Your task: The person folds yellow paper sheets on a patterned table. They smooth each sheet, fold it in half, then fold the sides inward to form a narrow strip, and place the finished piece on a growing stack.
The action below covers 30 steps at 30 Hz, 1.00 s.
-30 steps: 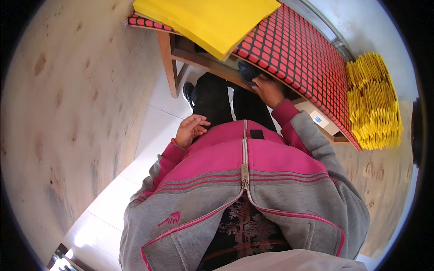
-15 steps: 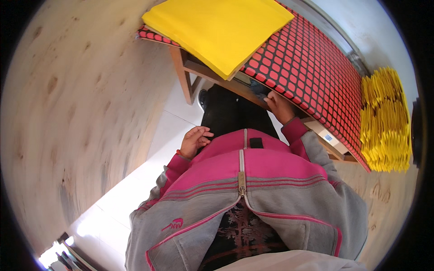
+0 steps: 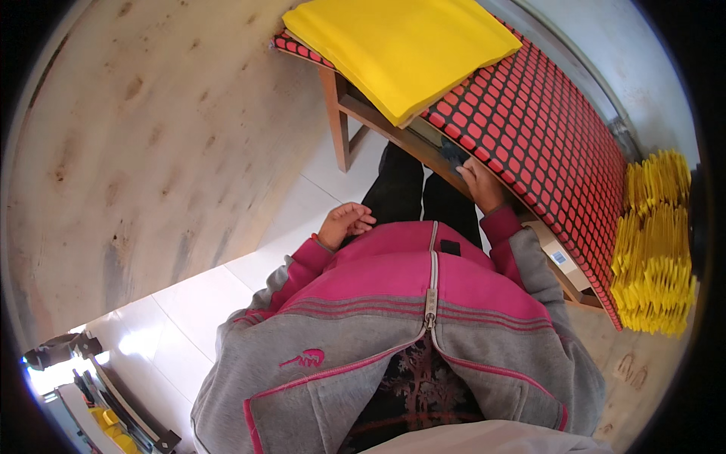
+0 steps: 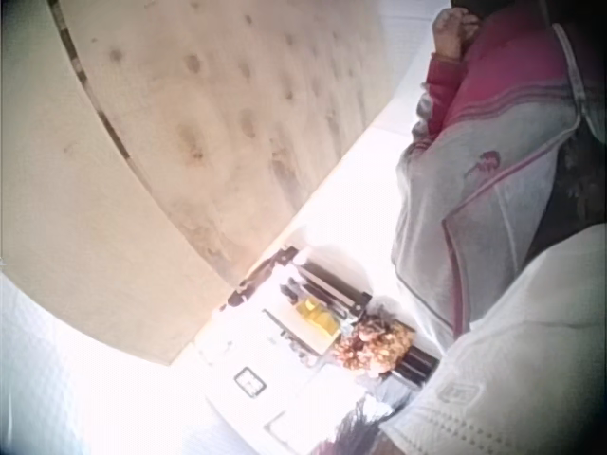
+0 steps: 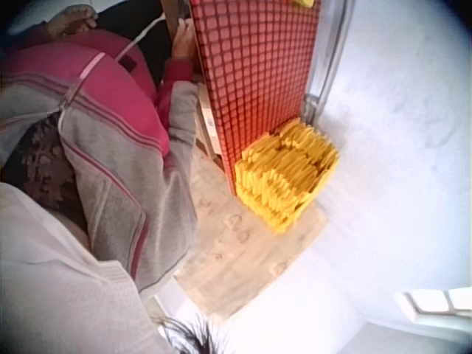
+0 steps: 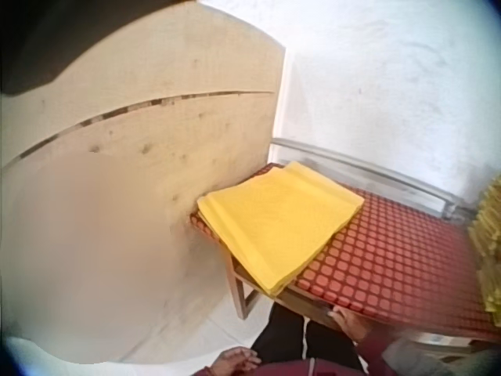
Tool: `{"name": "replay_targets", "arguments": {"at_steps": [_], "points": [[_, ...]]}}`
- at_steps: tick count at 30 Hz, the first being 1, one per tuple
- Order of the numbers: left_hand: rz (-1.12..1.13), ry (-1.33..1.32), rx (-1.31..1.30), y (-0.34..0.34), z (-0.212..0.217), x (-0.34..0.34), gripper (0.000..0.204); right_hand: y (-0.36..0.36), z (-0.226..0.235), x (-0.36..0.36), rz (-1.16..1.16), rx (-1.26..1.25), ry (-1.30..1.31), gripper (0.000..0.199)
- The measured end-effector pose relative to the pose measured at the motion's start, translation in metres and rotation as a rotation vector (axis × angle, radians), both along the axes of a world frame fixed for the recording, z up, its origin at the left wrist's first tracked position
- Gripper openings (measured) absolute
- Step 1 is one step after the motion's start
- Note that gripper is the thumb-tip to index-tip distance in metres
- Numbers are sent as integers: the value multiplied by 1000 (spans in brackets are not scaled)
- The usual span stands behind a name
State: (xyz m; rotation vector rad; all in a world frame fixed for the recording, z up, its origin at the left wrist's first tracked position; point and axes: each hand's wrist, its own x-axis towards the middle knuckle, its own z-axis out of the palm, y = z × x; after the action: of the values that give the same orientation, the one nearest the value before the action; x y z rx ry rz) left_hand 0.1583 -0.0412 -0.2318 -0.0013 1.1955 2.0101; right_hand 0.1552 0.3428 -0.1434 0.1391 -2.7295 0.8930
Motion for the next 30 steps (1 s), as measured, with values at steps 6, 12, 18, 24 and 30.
{"name": "replay_targets", "arguments": {"at_steps": [6, 12, 18, 24, 30], "points": [[57, 73, -114, 7, 13, -3, 25, -3, 13, 12, 69, 144, 34, 20], [130, 133, -130, 0, 21, 6, 24, -38, 84, 56, 218, 404, 230, 18], [126, 150, -101, -9, 12, 21, 24, -32, 194, 73, 336, 476, 584, 18], [97, 197, -102, -12, 15, 24, 27, -4, 241, 50, 24, 409, 652, 9], [98, 206, -118, -10, 16, 26, 29, 33, 219, 23, 26, 172, 476, 12]]}}
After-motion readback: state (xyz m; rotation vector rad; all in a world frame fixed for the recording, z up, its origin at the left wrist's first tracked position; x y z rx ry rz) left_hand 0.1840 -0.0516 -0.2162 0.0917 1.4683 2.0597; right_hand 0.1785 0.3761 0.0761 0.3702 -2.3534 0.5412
